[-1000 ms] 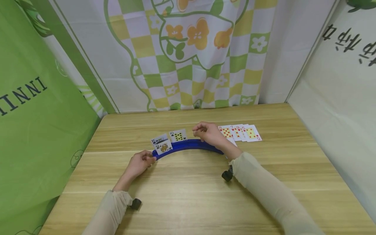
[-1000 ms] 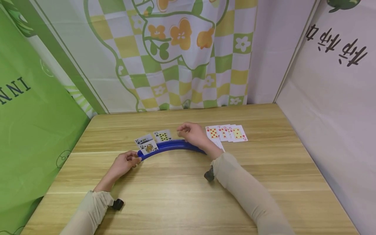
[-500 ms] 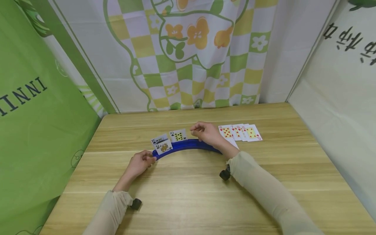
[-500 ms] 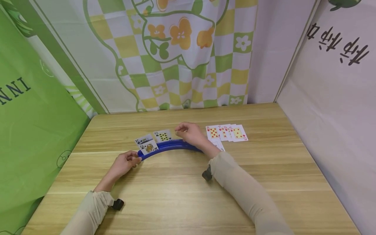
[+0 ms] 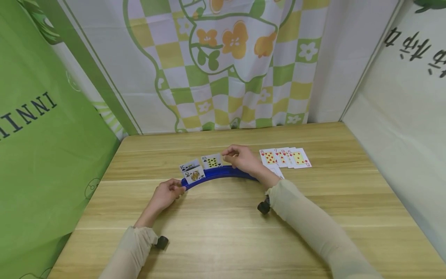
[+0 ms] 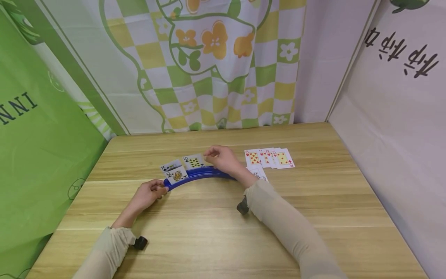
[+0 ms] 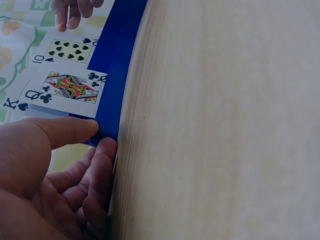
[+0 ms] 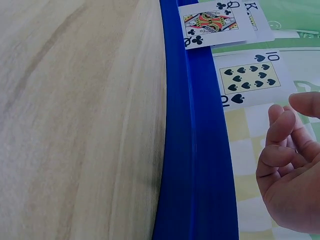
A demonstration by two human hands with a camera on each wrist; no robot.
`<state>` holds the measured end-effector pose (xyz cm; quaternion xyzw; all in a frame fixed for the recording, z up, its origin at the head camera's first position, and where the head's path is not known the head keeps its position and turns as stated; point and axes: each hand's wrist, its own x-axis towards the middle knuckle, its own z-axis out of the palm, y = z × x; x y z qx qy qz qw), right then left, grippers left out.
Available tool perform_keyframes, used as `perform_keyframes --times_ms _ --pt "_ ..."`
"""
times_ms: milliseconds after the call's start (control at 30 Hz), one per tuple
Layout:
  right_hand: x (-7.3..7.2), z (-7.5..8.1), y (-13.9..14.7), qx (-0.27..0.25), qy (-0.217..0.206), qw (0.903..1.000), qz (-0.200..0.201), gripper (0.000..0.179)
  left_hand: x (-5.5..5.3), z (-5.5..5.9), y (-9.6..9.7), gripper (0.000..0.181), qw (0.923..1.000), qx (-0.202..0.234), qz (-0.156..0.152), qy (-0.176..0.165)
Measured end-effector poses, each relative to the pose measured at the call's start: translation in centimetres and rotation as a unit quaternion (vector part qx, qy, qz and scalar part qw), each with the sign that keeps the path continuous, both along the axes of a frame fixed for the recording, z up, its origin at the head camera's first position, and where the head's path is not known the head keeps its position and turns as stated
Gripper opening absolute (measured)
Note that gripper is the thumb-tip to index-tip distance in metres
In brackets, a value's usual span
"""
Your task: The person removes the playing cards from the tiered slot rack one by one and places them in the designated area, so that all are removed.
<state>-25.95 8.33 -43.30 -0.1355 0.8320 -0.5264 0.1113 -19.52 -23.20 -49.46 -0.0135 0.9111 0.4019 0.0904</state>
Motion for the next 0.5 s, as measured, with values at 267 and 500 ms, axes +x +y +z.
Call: perform_keyframes --times_ms 267,500 --pt "-0.11 0.02 -0.42 -0.013 0.002 0.9999 0.002 0.017 0.00 -0.11 -0.04 0.035 1.0000 0.002 0.000 0.001" --pt "-0.22 -0.02 -0.81 -0.029 0.006 0.9995 0.004 0.017 -0.02 -0.21 -0.09 0.034 1.0000 0.002 0.000 0.005"
